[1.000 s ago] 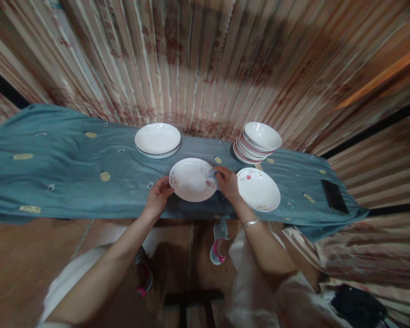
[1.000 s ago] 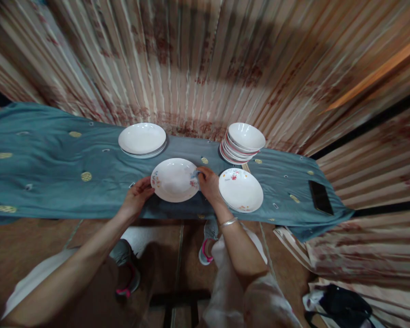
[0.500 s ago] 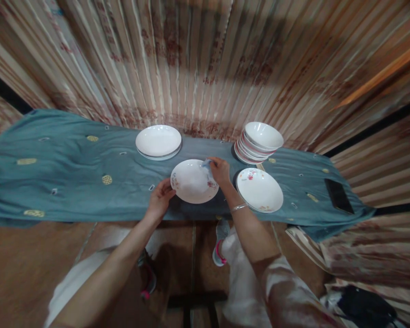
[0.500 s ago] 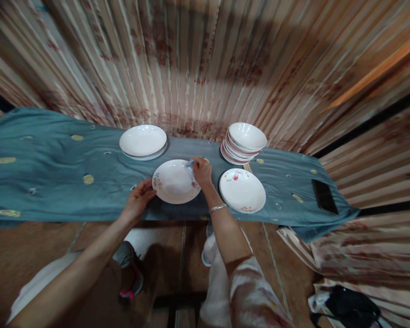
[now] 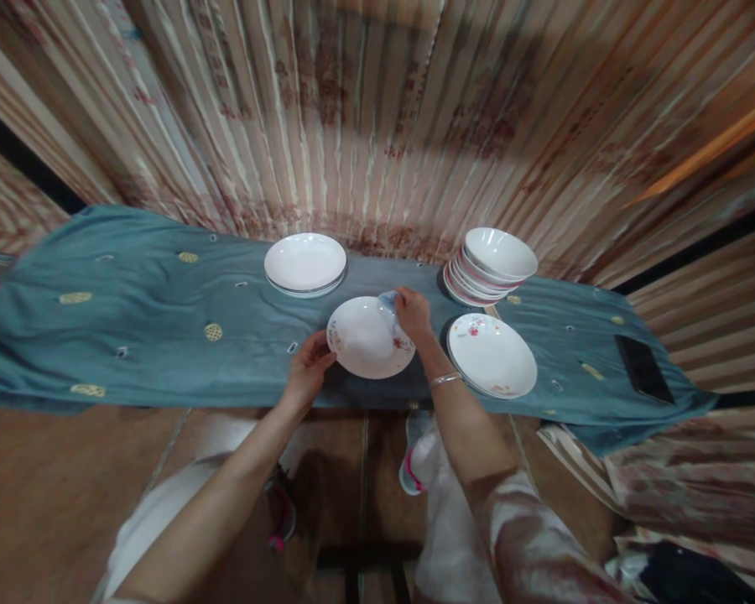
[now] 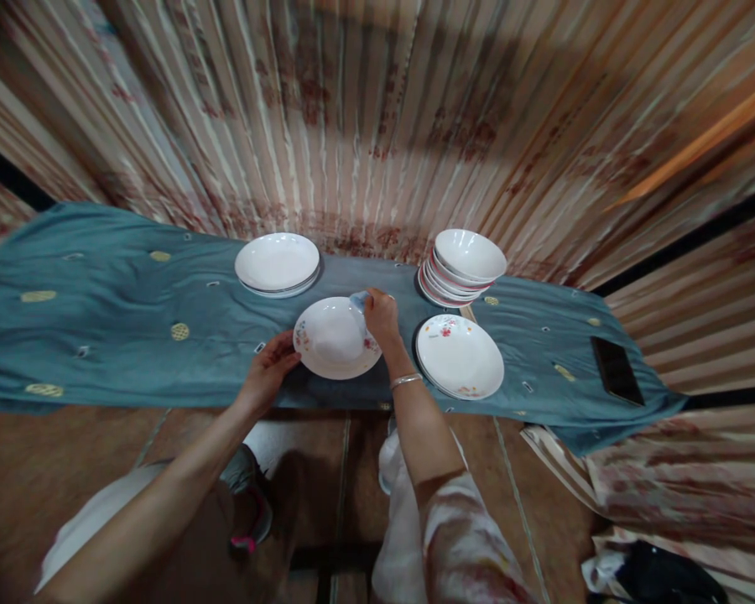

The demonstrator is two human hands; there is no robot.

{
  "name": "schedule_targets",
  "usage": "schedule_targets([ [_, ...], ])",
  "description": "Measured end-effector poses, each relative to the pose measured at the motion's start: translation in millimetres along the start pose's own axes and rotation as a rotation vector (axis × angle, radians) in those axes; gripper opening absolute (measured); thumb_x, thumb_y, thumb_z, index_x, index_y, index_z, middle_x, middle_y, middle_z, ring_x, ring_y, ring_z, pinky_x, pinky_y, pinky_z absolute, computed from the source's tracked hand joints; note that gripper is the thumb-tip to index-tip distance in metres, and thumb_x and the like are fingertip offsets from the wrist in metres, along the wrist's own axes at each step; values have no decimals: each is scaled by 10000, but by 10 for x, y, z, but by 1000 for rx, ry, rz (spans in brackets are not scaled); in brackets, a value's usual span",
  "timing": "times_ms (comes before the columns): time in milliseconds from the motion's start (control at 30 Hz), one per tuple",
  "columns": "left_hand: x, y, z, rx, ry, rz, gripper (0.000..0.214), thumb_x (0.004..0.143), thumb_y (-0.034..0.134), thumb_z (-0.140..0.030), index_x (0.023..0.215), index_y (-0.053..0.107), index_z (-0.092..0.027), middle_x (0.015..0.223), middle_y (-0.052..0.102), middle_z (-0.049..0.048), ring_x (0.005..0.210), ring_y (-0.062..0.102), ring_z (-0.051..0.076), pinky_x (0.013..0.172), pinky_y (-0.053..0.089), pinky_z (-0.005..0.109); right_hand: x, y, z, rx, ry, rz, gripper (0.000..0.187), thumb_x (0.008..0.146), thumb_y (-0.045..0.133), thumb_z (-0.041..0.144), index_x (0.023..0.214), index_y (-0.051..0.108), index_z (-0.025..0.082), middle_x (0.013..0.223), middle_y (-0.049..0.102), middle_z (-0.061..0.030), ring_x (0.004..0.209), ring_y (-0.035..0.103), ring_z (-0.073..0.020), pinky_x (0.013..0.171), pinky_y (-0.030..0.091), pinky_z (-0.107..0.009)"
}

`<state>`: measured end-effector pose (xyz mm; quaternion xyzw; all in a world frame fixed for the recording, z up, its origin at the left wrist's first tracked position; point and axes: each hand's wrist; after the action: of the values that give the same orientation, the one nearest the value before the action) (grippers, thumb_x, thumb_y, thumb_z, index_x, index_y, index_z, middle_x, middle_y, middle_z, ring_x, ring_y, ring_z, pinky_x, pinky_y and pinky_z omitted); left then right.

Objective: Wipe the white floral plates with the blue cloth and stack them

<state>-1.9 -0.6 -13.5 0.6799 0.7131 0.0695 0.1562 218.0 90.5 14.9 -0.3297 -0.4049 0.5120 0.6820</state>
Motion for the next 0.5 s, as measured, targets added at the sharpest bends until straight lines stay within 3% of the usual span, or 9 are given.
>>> schedule_targets([
  [333,1,19,-24,15,31,-4,433,558,839,-292,959,703,-199,1013,748,54,1103,640,290,1055,434,479,-196,-65,-236,-108,-46,-31,312,939,452,128,1139,690,149,1063,761,-161,972,719,-258,891,524,-339],
  [500,17,23,-9,-2,39,-11,448,536,852,-302,946,703,-202,1003,753,60,1089,646,294,1046,442,474,-372,-72,-364,-109,-102,-65,255,969,451,166,1050,690,131,913,752,-189,865,723,-257,823,544,-349],
])
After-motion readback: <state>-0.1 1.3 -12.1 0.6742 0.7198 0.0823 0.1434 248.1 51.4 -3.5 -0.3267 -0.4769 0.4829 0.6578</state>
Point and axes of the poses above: each hand's wrist, its own x-axis towards the middle knuckle, its own y-axis out of the palm, z = x × y
